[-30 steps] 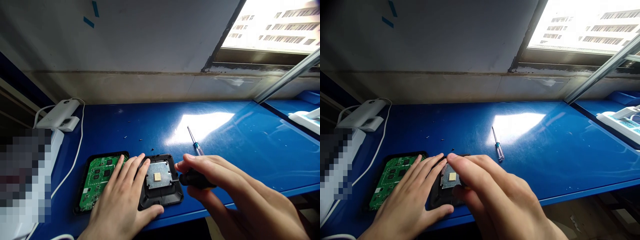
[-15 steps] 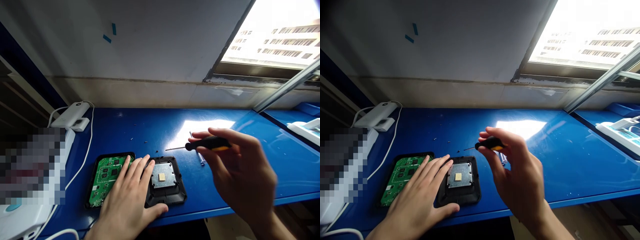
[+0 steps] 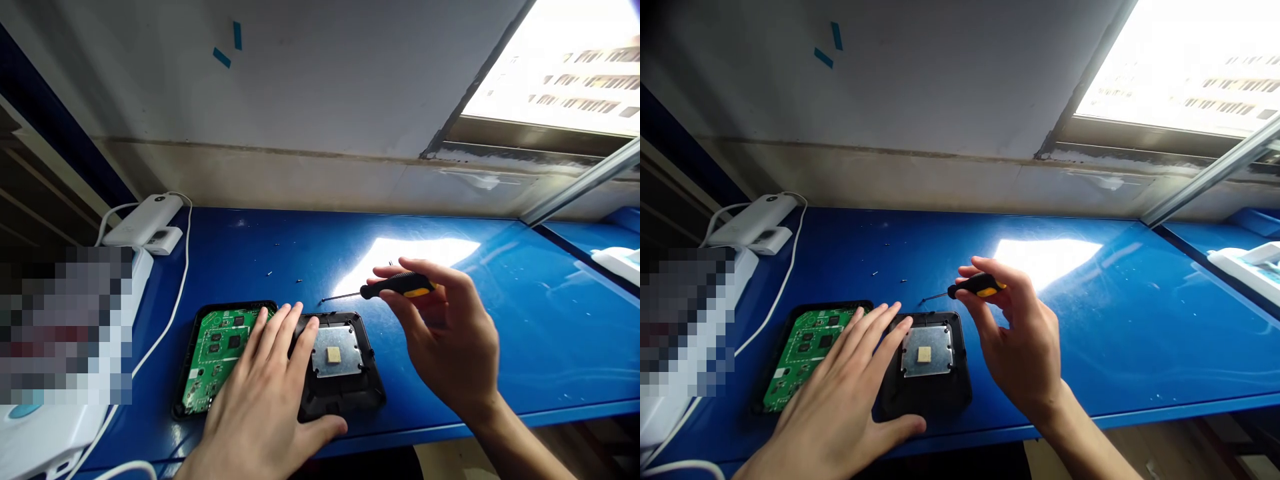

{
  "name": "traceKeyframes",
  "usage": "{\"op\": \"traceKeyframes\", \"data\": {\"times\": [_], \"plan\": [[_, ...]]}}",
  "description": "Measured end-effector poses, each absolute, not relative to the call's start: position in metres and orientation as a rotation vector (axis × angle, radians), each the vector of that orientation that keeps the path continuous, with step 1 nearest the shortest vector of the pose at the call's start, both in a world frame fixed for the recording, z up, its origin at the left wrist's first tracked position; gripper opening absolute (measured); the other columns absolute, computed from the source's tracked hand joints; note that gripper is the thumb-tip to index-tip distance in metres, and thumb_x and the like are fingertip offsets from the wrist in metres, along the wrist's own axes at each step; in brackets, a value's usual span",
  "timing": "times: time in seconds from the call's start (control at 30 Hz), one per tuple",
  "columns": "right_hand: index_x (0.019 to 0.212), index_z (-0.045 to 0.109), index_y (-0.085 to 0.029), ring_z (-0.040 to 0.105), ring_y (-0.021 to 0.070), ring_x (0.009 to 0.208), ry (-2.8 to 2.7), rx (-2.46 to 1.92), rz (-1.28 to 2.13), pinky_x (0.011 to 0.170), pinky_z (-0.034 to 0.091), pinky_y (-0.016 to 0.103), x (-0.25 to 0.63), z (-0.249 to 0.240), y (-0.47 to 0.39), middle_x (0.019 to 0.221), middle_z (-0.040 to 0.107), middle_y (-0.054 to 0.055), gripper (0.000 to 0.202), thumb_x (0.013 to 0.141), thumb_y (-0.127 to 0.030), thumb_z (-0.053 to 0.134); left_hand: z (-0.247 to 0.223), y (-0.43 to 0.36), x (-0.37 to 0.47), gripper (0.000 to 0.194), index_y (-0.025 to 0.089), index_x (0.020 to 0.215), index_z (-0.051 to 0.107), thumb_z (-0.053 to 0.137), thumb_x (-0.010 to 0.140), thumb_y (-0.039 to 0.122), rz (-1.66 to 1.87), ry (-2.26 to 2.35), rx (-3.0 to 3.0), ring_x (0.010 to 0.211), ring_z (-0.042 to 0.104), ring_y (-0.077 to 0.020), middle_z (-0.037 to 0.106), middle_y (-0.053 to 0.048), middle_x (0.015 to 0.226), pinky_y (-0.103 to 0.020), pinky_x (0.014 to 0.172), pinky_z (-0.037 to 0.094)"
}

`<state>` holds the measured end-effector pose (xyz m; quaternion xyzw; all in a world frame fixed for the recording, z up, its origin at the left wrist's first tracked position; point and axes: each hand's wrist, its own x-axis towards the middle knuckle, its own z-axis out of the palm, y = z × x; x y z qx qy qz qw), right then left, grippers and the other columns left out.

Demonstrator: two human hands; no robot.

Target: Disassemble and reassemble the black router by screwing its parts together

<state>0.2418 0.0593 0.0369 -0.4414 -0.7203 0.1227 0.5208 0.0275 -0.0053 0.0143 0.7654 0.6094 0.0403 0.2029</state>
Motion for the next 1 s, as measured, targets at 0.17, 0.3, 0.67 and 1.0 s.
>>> {"op": "traceKeyframes", "data": {"times": [0.17, 0.3, 0.67, 1.0], "plan": [[0.133, 0.06, -0.03, 0.08, 0.0156, 0.097, -1.675, -1.019, 0.334, 0.085, 0.069, 0.026, 0.244, 0.044, 0.048, 0.114, 0.079, -0.002, 0.046, 0.093, -0.013, 0.073, 0.009, -0.006, 0.025, 0.107, 0.02, 0.164, 0.033, 0.075, 0.078, 0.067, 0.165, 1.713, 2.162, 0.156, 0.01, -0.0473, 0.021, -0.013, 0.172, -0.07, 0.118, 0.032], [0.133, 0.061, -0.03, 0.081, 0.0151, 0.093, -1.647, -1.004, 0.387, 0.085, 0.069, 0.025, 0.244, 0.048, 0.038, 0.109, 0.08, -0.004, 0.046, 0.092, -0.012, 0.073, 0.006, -0.005, 0.023, 0.104, 0.017, 0.163, 0.035, 0.074, 0.08, 0.067, 0.228, 1.7, 2.258, 0.155, 0.017, -0.0472, 0.028, -0.016, 0.17, -0.068, 0.119, 0.035], [0.134, 0.061, -0.032, 0.081, 0.0177, 0.093, -1.649, -1.009, 0.498, 0.085, 0.071, 0.027, 0.247, 0.041, 0.022, 0.109, 0.08, -0.002, 0.051, 0.09, -0.009, 0.073, 0.0, -0.01, 0.022, 0.072, 0.017, 0.124, 0.06, 0.083, 0.074, 0.063, 0.419, 1.68, 2.469, 0.149, 0.035, -0.0507, 0.044, -0.026, 0.161, -0.068, 0.111, 0.048], [0.132, 0.064, -0.036, 0.082, 0.0139, 0.092, -1.7, -0.962, 0.509, 0.084, 0.069, 0.019, 0.243, 0.043, 0.018, 0.11, 0.081, -0.007, 0.057, 0.085, -0.006, 0.077, 0.002, -0.007, 0.022, 0.065, 0.017, 0.113, 0.059, 0.083, 0.075, 0.065, 0.437, 1.667, 2.529, 0.146, 0.041, -0.0512, 0.048, -0.03, 0.157, -0.069, 0.108, 0.051]]}}
